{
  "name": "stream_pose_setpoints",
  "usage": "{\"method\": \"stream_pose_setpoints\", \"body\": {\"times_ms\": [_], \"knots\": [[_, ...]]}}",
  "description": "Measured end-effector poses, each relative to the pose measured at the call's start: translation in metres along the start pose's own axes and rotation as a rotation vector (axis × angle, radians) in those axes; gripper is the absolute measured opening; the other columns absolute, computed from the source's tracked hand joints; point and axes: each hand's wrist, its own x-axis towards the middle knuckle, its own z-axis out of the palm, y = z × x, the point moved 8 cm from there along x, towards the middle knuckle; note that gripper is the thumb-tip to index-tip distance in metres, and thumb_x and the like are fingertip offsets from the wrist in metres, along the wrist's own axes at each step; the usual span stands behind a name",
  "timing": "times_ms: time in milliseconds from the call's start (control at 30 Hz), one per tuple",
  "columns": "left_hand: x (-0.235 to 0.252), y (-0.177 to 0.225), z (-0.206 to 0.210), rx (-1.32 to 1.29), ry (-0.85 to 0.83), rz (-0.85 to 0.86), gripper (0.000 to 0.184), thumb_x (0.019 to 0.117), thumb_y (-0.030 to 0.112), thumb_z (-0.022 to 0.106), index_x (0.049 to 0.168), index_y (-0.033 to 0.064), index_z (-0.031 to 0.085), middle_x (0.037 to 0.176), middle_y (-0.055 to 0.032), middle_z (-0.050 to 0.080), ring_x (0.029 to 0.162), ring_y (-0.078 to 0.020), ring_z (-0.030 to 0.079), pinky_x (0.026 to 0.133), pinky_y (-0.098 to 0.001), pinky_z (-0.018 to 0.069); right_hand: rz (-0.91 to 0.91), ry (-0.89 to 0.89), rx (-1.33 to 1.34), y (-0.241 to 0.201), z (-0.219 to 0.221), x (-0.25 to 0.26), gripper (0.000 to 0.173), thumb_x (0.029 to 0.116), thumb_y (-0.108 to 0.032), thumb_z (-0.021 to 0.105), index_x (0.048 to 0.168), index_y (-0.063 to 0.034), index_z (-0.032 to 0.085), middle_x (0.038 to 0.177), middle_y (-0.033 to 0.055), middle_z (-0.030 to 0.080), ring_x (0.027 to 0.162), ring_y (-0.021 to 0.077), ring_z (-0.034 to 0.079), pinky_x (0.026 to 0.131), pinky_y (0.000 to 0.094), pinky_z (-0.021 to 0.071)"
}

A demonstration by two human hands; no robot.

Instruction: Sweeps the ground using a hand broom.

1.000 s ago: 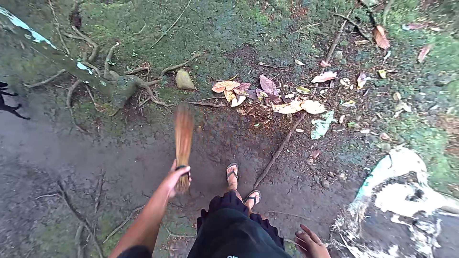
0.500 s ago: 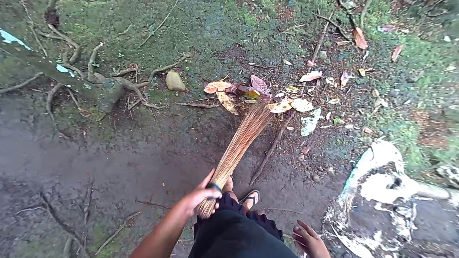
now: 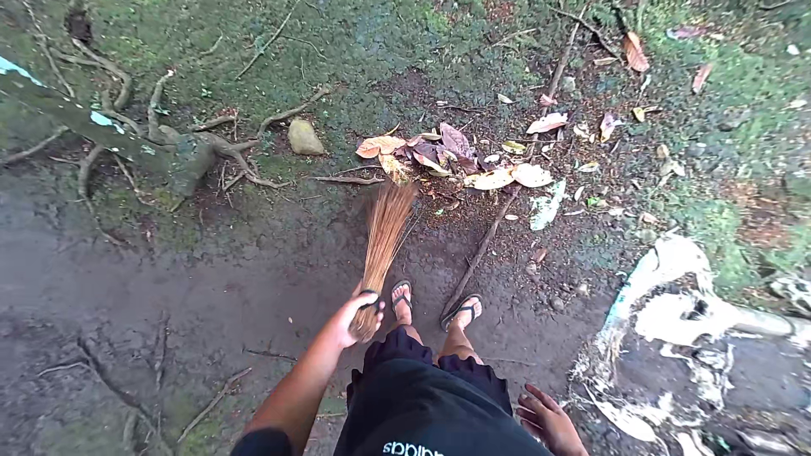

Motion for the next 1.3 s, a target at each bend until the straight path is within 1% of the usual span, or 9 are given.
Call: {"method": "stream_pose_setpoints", "body": {"times_ms": [100, 200, 300, 467, 633, 833, 1000, 1100, 1300], "knots": [[-0.056, 0.013, -0.007, 0.203, -0.064, 0.067, 0.1, 0.0888, 0.017, 0.066, 0.164, 0.0353, 0.001, 0.107, -0.0144, 0.064, 0.074, -0.0243, 0.069, 0.058, -0.0367, 0.06, -0.019, -0.007, 0.007, -0.009, -0.003, 0.01, 0.049, 0.1045, -0.012, 0.056, 0.151, -0.0061, 0.041, 0.121, 0.022, 0.061, 0.089, 0.0242, 0.066, 0.075, 0.0393, 0.0559], [-0.07, 0.044, -0.004, 0.24, 0.058, 0.171, 0.1, 0.0907, 0.016, 0.064, 0.164, 0.0357, -0.001, 0.105, -0.0142, 0.063, 0.073, -0.0256, 0.068, 0.056, -0.0384, 0.0597, -0.062, -0.017, 0.03, -0.022, -0.006, 0.019, 0.049, 0.1047, -0.014, 0.055, 0.151, -0.0072, 0.042, 0.12, 0.0211, 0.062, 0.089, 0.0242, 0.066, 0.075, 0.0394, 0.0562], [-0.028, 0.094, -0.007, 0.217, 0.269, 0.262, 0.082, 0.1049, 0.02, 0.054, 0.163, 0.0351, -0.001, 0.099, -0.013, 0.061, 0.071, -0.024, 0.066, 0.057, -0.0374, 0.059, -0.088, -0.038, 0.056, -0.029, -0.008, 0.024, 0.048, 0.1049, -0.012, 0.054, 0.151, -0.0062, 0.042, 0.117, 0.0205, 0.062, 0.085, 0.0223, 0.066, 0.072, 0.0373, 0.0563], [0.104, 0.143, 0.023, 0.178, 0.409, 0.209, 0.068, 0.1005, 0.021, 0.06, 0.157, 0.0301, 0.022, 0.102, -0.0154, 0.061, 0.076, -0.0242, 0.066, 0.065, -0.0378, 0.0576, -0.06, -0.059, 0.082, -0.022, -0.038, 0.023, 0.049, 0.1057, -0.01, 0.051, 0.153, -0.0045, 0.039, 0.121, 0.0236, 0.06, 0.09, 0.0239, 0.067, 0.078, 0.0387, 0.0567], [0.195, 0.057, 0.178, 0.444, 0.109, 0.008, 0.085, 0.0961, 0.019, 0.065, 0.161, 0.0346, 0.013, 0.11, -0.0162, 0.062, 0.08, -0.0254, 0.067, 0.067, -0.0402, 0.0585, 0.006, -0.057, 0.095, -0.007, -0.089, 0.037, 0.051, 0.1062, -0.012, 0.049, 0.155, -0.0046, 0.034, 0.128, 0.0234, 0.056, 0.096, 0.0228, 0.065, 0.081, 0.0385, 0.0557], [0.131, -0.017, 0.286, 0.423, -0.284, -0.064, 0.086, 0.0987, 0.016, 0.056, 0.164, 0.035, 0.003, 0.103, -0.0133, 0.063, 0.072, -0.0209, 0.065, 0.06, -0.0349, 0.0573, 0.019, -0.068, 0.077, -0.03, -0.141, 0.071, 0.051, 0.105, -0.013, 0.053, 0.153, -0.005, 0.038, 0.122, 0.0223, 0.06, 0.09, 0.0236, 0.066, 0.076, 0.0393, 0.0564], [0.011, -0.08, 0.283, 0.277, -0.237, -0.107, 0.099, 0.0912, 0.023, 0.066, 0.163, 0.0391, 0.001, 0.107, -0.0147, 0.065, 0.073, -0.0235, 0.068, 0.06, -0.0368, 0.0599, -0.033, -0.075, 0.103, -0.067, -0.164, 0.094, 0.046, 0.1043, -0.012, 0.054, 0.149, -0.0072, 0.046, 0.119, 0.0218, 0.064, 0.088, 0.0262, 0.068, 0.074, 0.0407, 0.0575], [-0.03, -0.106, 0.254, 0.129, 0.003, -0.05, 0.075, 0.1044, 0.028, 0.049, 0.163, 0.036, 0.004, 0.106, -0.0155, 0.066, 0.075, -0.0244, 0.069, 0.06, -0.0353, 0.0597, -0.011, -0.098, 0.112, -0.074, -0.172, 0.102, 0.045, 0.1044, -0.012, 0.056, 0.148, -0.0072, 0.047, 0.118, 0.0216, 0.064, 0.088, 0.0267, 0.067, 0.073, 0.0408, 0.0569], [0.088, -0.117, 0.247, -0.319, 0.274, -0.011, 0.023, 0.1039, 0.024, 0.05, 0.121, 0.0081, 0.051, 0.093, -0.0108, 0.064, 0.072, -0.0185, 0.068, 0.061, -0.0306, 0.0603, 0.031, -0.081, 0.123, -0.063, -0.209, 0.108, 0.044, 0.1042, -0.01, 0.056, 0.147, -0.0066, 0.048, 0.117, 0.0215, 0.064, 0.086, 0.0257, 0.067, 0.073, 0.0394, 0.0568]]}}
